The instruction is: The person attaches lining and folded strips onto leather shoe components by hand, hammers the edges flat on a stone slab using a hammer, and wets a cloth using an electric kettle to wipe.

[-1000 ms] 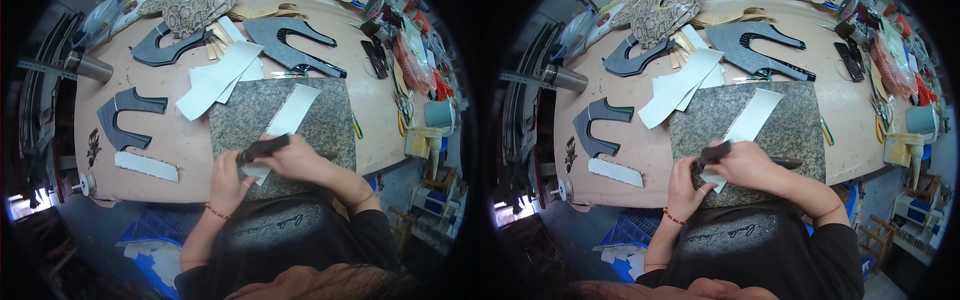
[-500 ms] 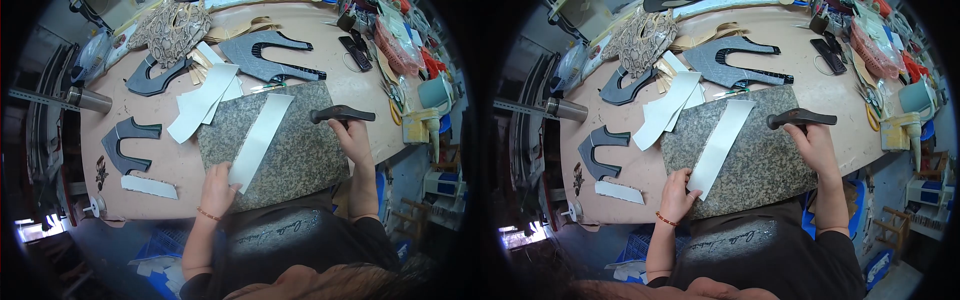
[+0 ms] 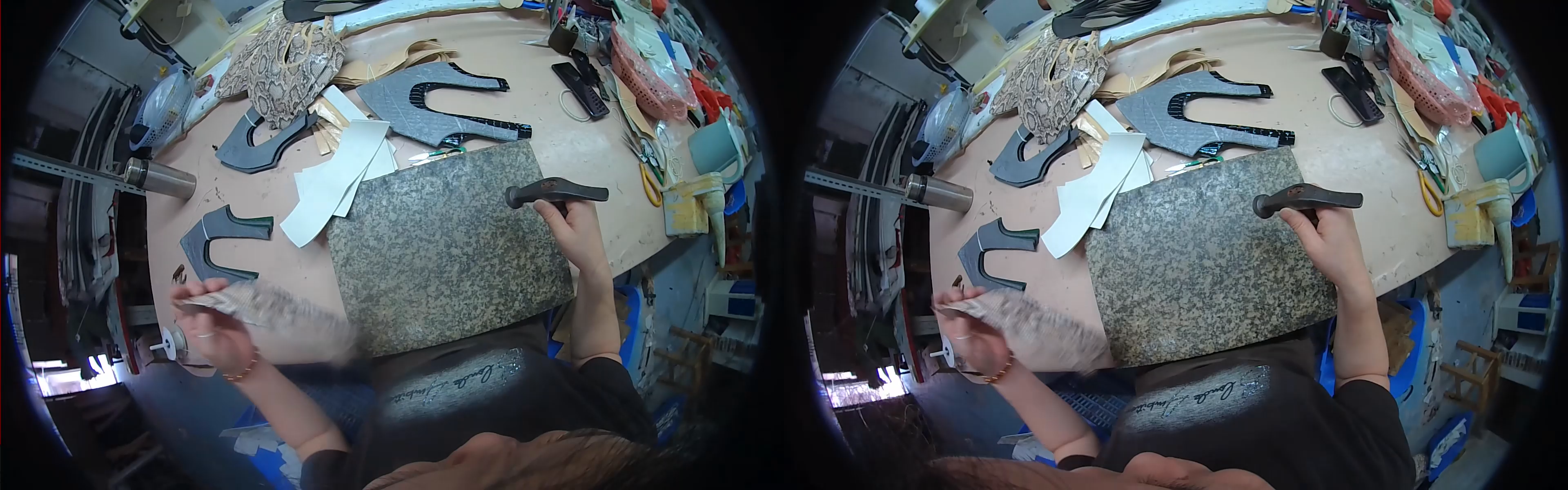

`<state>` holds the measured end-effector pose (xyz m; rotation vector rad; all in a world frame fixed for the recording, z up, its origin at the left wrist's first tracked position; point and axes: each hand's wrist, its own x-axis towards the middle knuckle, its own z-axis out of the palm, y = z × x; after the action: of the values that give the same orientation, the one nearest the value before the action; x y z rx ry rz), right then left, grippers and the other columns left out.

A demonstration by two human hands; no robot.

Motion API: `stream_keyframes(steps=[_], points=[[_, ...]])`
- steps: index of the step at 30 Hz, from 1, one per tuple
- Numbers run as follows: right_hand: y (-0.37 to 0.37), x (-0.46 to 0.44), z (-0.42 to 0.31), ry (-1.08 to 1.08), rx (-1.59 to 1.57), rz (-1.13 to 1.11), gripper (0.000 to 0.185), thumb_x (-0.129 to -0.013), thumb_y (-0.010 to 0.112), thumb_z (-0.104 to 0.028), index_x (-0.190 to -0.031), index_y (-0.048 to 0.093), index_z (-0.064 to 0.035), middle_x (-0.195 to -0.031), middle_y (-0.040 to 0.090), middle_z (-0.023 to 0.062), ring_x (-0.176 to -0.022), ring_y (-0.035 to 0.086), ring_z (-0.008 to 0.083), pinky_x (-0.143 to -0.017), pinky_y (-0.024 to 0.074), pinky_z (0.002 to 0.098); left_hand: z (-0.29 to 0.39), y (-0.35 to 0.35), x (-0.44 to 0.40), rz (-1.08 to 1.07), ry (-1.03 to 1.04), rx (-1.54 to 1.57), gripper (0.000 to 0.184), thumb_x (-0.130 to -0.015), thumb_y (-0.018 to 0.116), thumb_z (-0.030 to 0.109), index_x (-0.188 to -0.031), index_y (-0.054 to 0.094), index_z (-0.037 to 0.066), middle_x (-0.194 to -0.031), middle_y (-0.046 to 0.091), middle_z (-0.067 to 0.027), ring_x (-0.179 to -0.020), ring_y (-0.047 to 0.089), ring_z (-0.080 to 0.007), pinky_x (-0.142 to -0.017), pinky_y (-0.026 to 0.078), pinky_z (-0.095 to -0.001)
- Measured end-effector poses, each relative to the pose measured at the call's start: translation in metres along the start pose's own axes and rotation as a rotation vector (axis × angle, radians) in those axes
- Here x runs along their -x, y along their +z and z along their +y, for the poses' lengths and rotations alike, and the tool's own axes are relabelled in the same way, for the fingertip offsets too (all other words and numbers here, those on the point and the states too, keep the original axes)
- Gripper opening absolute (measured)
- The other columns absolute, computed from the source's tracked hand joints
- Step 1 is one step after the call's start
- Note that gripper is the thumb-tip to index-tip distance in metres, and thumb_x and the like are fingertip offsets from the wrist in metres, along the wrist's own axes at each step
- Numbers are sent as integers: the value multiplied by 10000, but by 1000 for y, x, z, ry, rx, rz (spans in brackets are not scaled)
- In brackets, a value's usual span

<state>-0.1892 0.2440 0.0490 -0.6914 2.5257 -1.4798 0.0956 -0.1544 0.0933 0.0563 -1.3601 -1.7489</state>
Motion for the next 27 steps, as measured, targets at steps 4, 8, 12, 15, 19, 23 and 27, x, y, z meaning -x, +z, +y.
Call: stream_keyframes(steps=[4, 8, 12, 15, 19, 23, 27], points=[[6, 3, -5, -25, 13, -50, 195, -880, 721, -120, -1006, 667, 19, -757, 626, 79, -689, 568, 153, -653, 463, 310, 20, 58, -38, -317, -247, -540, 373, -839, 653, -34, -1202, 583, 11, -1066, 643, -101, -923, 655, -205, -863, 538, -343], [7, 2, -13, 43, 50, -138, 208, -880, 721, -166, -997, 656, -8, -790, 649, 116, -718, 622, 211, -667, 477, 334, -89, 128, -45, -987, -617, -749, 326, -824, 765, 130, -1125, 664, 58, -962, 720, -87, -879, 677, -156, -778, 528, -295], [6, -6, -24, -76, 250, -211, 249, -900, 685, -274, -1002, 650, -49, -878, 672, 197, -817, 652, 391, -692, 504, 438, -193, 168, 12, -974, -528, -799, 402, -787, 815, 161, -1143, 651, 73, -918, 708, -93, -803, 688, -212, -713, 542, -340], [15, -14, -23, -140, 347, -265, 243, -904, 681, -279, -996, 638, -58, -882, 684, 178, -798, 664, 394, -681, 513, 457, -217, 185, 27, -896, -370, -966, 478, -750, 847, 179, -1160, 628, 68, -890, 702, -145, -792, 701, -308, -706, 547, -389], [44, -26, -14, -189, 445, -262, 232, -907, 675, -275, -996, 614, -70, -847, 687, 145, -776, 679, 365, -672, 540, 450, -209, 195, 33, -822, -313, -1059, 525, -728, 860, 195, -1165, 611, 43, -871, 692, -168, -801, 694, -356, -704, 545, -430], [65, -34, 7, -211, 449, -227, 225, -901, 683, -271, -987, 609, -77, -825, 686, 136, -748, 690, 348, -635, 552, 458, -206, 182, 45, -706, -205, -1080, 487, -740, 841, 164, -1146, 616, 18, -889, 688, -169, -811, 692, -349, -702, 545, -430], [64, -34, 7, -202, 425, -215, 224, -894, 692, -261, -986, 609, -75, -811, 684, 141, -735, 691, 350, -616, 553, 455, -202, 169, 56, -696, -16, -1074, 404, -787, 779, 90, -1157, 641, 3, -974, 652, -170, -893, 649, -322, -765, 529, -406]])
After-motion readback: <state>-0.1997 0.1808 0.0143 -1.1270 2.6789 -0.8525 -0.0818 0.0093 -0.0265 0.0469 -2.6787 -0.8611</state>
